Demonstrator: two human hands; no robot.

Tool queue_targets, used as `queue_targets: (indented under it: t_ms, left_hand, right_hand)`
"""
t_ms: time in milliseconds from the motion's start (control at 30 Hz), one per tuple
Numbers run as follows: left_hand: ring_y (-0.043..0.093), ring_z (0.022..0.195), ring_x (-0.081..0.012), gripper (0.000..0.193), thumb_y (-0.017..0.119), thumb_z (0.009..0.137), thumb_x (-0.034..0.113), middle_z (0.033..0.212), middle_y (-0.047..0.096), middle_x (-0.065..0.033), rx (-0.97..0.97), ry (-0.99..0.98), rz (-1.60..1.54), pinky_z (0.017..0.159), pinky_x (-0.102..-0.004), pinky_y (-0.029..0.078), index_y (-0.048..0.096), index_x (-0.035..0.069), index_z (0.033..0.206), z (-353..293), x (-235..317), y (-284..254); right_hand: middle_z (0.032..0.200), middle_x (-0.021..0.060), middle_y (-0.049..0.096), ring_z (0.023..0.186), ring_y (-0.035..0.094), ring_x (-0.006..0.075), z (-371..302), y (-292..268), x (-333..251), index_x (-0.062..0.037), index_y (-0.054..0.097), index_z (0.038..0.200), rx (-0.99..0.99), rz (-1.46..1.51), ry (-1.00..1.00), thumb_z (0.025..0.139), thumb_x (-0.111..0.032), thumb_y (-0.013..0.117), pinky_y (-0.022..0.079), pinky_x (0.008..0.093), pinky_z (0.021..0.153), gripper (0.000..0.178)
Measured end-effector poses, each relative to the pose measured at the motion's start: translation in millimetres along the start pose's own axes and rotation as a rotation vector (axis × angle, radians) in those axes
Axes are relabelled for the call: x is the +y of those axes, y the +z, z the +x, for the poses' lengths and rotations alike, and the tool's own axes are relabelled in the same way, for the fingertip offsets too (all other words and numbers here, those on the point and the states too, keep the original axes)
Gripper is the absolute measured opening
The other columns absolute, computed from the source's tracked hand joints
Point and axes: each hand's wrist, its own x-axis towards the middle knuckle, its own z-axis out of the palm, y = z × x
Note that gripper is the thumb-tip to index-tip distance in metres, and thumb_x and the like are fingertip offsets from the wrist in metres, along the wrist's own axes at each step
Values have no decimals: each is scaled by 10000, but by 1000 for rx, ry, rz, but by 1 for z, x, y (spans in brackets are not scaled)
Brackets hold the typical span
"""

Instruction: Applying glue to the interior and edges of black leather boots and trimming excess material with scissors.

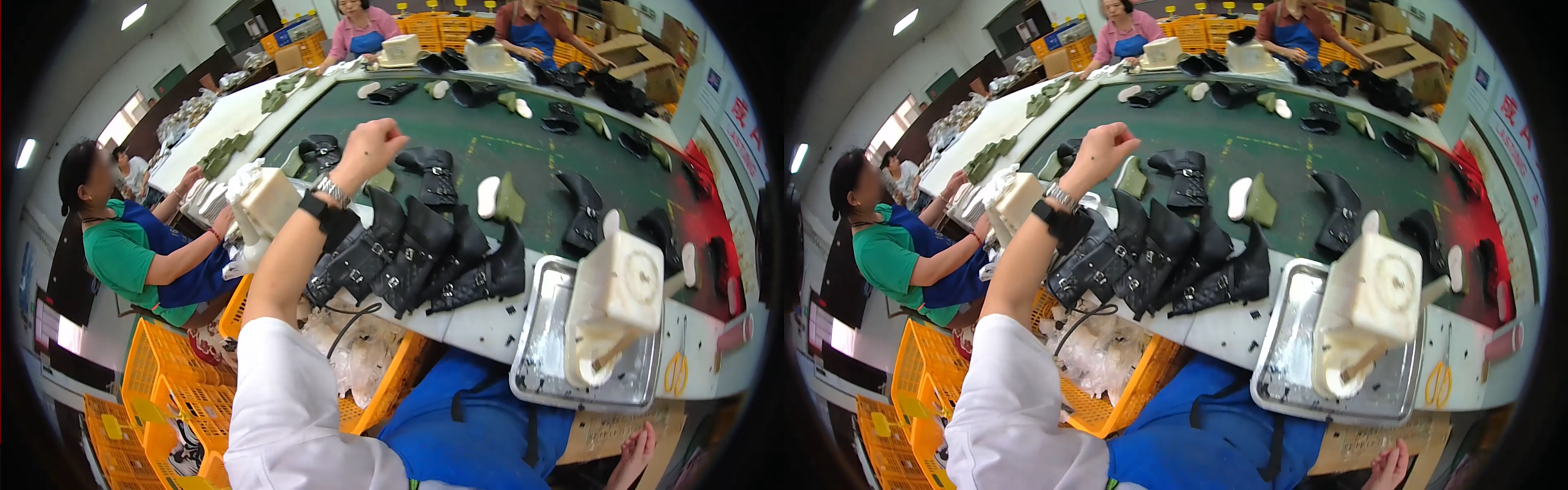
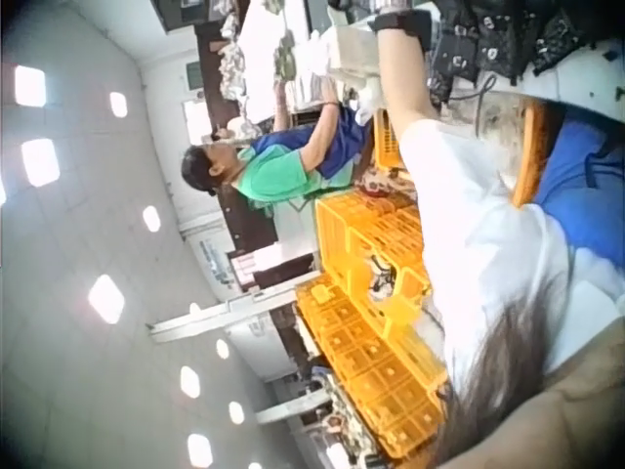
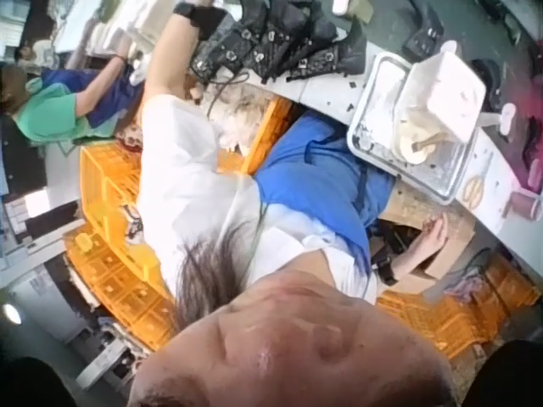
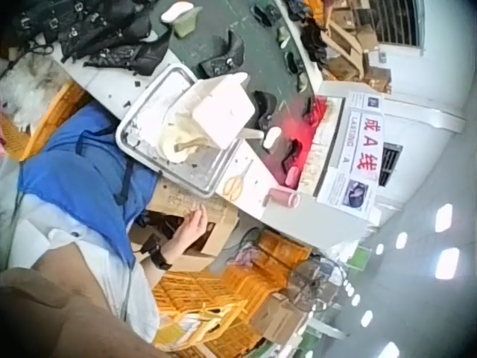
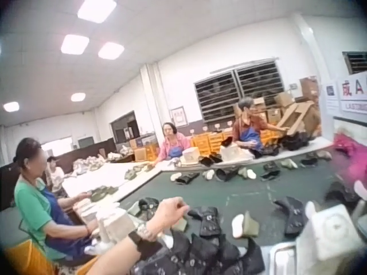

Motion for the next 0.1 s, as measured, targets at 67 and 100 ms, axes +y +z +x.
queue_targets:
  t_ms: [67,100]
  left_hand:
    - [569,607,-91,184,621,810,200,610,588,-50,-109,175,-238,560,-256,448,655,23,778,-27,66,5]
    - [569,607,-91,184,621,810,200,610,588,-50,-119,185,-246,560,-256,448,655,23,778,-33,76,8]
  right_hand:
    - [707,-31,504,565,453,25,1,-23,38,-71,544,1108,41,54,-49,910,-207,522,379,134,492,241]
    - [745,-9,531,608,493,39,-2,-32,44,-63,514,1155,8,6,-4,912,-186,511,415,142,534,272]
